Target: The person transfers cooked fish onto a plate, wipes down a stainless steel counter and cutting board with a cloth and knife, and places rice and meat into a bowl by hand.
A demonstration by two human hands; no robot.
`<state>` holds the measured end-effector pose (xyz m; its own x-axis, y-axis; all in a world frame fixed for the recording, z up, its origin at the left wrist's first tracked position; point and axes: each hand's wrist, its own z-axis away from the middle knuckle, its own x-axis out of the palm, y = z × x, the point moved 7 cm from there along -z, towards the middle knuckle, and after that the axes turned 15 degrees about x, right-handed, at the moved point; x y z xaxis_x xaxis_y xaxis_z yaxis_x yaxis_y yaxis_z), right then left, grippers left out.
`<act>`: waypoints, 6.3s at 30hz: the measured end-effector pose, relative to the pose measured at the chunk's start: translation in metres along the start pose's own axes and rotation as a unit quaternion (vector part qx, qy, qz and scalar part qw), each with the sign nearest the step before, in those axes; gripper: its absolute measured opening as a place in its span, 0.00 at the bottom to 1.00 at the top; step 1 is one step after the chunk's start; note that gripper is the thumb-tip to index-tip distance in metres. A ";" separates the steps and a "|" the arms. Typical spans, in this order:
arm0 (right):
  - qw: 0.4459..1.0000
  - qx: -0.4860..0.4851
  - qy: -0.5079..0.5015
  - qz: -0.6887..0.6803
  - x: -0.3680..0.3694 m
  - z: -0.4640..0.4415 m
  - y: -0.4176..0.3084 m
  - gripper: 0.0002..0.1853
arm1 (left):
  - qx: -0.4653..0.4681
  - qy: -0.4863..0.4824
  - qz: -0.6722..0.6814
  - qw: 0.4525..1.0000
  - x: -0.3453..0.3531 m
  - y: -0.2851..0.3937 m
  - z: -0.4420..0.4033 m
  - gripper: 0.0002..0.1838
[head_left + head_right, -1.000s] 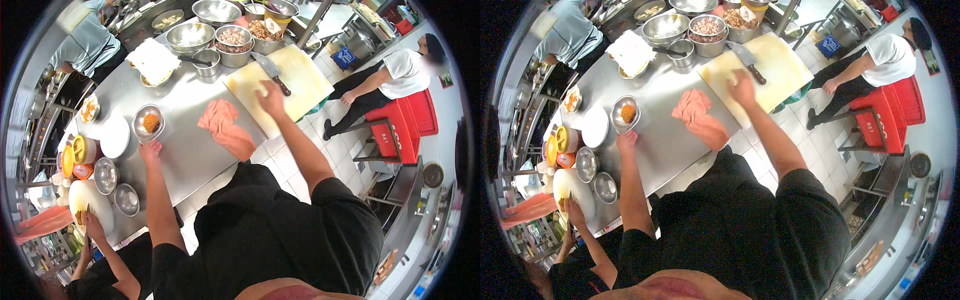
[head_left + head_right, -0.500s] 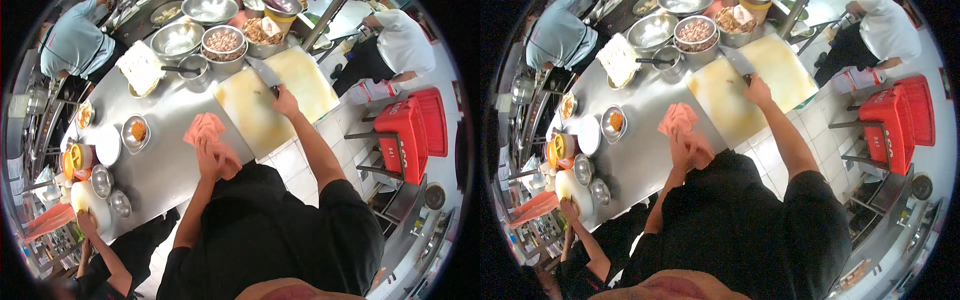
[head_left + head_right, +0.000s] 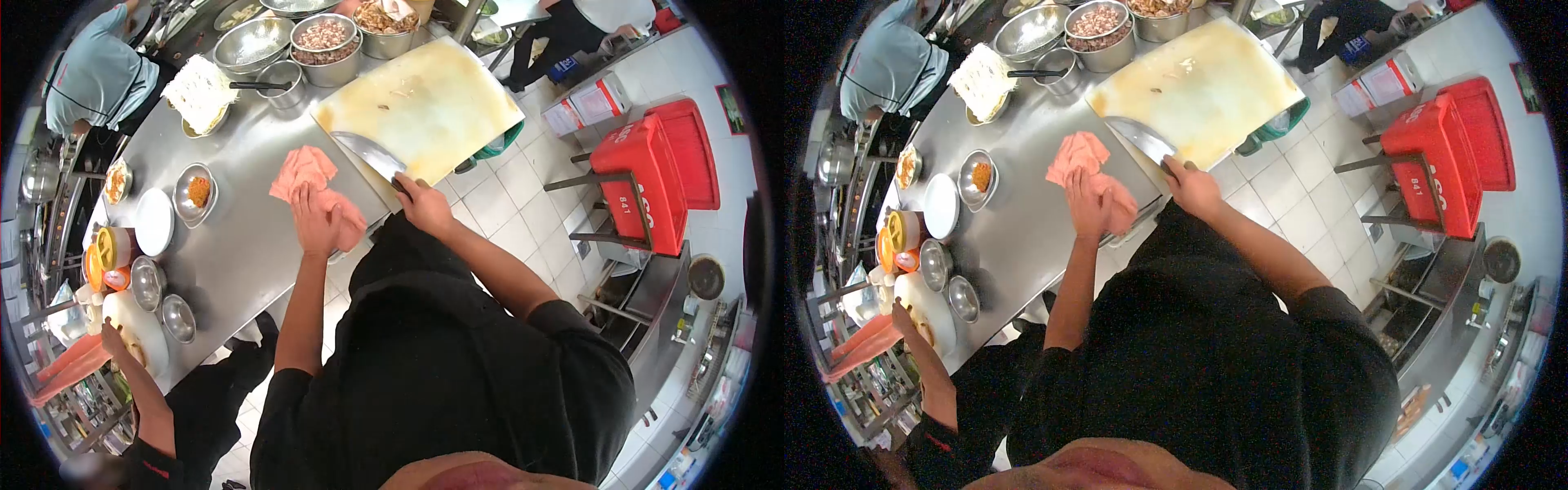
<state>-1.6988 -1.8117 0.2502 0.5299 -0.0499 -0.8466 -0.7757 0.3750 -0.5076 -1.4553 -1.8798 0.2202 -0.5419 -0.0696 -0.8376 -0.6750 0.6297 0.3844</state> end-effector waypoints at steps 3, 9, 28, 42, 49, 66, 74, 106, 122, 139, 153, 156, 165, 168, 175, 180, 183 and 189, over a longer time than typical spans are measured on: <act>0.999 0.014 0.034 -0.027 0.006 -0.030 0.001 0.22 | -0.002 -0.002 0.009 1.000 0.000 0.005 0.000 0.39; 0.991 0.076 0.103 -0.050 -0.024 -0.113 0.060 0.22 | 0.000 -0.018 -0.020 1.000 0.004 0.006 0.006 0.36; 0.996 -0.034 -0.019 -0.084 -0.063 -0.061 0.096 0.19 | -0.007 -0.018 -0.068 0.998 0.017 0.015 -0.008 0.33; 0.970 0.150 0.176 -0.077 -0.158 -0.150 0.236 0.18 | 0.012 0.010 -0.069 0.998 0.009 0.021 -0.009 0.29; 0.995 -0.038 -0.083 -0.040 -0.071 -0.020 0.102 0.19 | 0.012 0.013 -0.058 0.998 0.010 0.018 -0.006 0.29; 0.993 -0.030 0.026 -0.109 -0.080 -0.042 0.156 0.18 | 0.003 0.006 -0.065 0.998 0.013 0.015 -0.005 0.30; 0.994 0.024 0.098 -0.041 -0.115 -0.072 0.193 0.17 | -0.002 0.006 -0.049 0.999 0.009 0.021 -0.010 0.29; 0.972 0.101 0.210 -0.035 -0.148 -0.091 0.238 0.18 | -0.002 0.007 -0.052 0.999 0.010 0.020 -0.006 0.30; 0.983 0.050 0.178 -0.008 -0.112 -0.100 0.209 0.16 | -0.010 0.005 -0.042 0.999 0.011 0.016 -0.005 0.28; 0.942 0.138 0.297 -0.072 -0.177 -0.117 0.257 0.18 | 0.009 0.002 -0.064 0.998 0.009 0.014 -0.007 0.29; 0.993 0.077 0.061 -0.066 -0.047 -0.168 0.070 0.19 | 0.001 0.016 -0.060 0.998 0.009 0.014 -0.004 0.29; 0.974 0.163 0.141 -0.073 -0.087 -0.212 0.147 0.21 | 0.000 0.017 -0.052 0.999 0.006 0.012 -0.005 0.29; 0.981 0.135 0.091 -0.103 -0.076 -0.151 0.119 0.17 | -0.006 0.018 -0.045 0.999 0.005 0.011 -0.005 0.30; 0.999 0.024 0.026 -0.042 -0.050 -0.120 0.055 0.18 | -0.002 0.013 -0.048 0.999 0.008 0.010 -0.006 0.30; 0.944 0.202 0.249 -0.078 -0.154 -0.199 0.215 0.20 | -0.005 0.021 -0.045 0.999 0.006 0.011 -0.003 0.30; 0.966 0.142 0.183 -0.119 -0.108 -0.166 0.142 0.16 | -0.005 0.022 -0.050 0.999 0.006 0.010 -0.002 0.30; 0.990 0.063 0.123 -0.039 -0.069 -0.162 0.094 0.18 | 0.011 0.017 -0.061 0.998 0.008 0.007 -0.002 0.30; 0.955 0.215 0.200 -0.036 -0.145 -0.234 0.202 0.19 | 0.012 0.027 -0.052 0.998 0.002 0.014 -0.004 0.30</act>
<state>-2.0124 -1.9450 0.2327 0.3366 -0.4074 -0.8490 -0.4844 0.6982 -0.5271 -1.4679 -1.8744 0.2254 -0.4965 -0.1767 -0.8499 -0.7168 0.6357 0.2866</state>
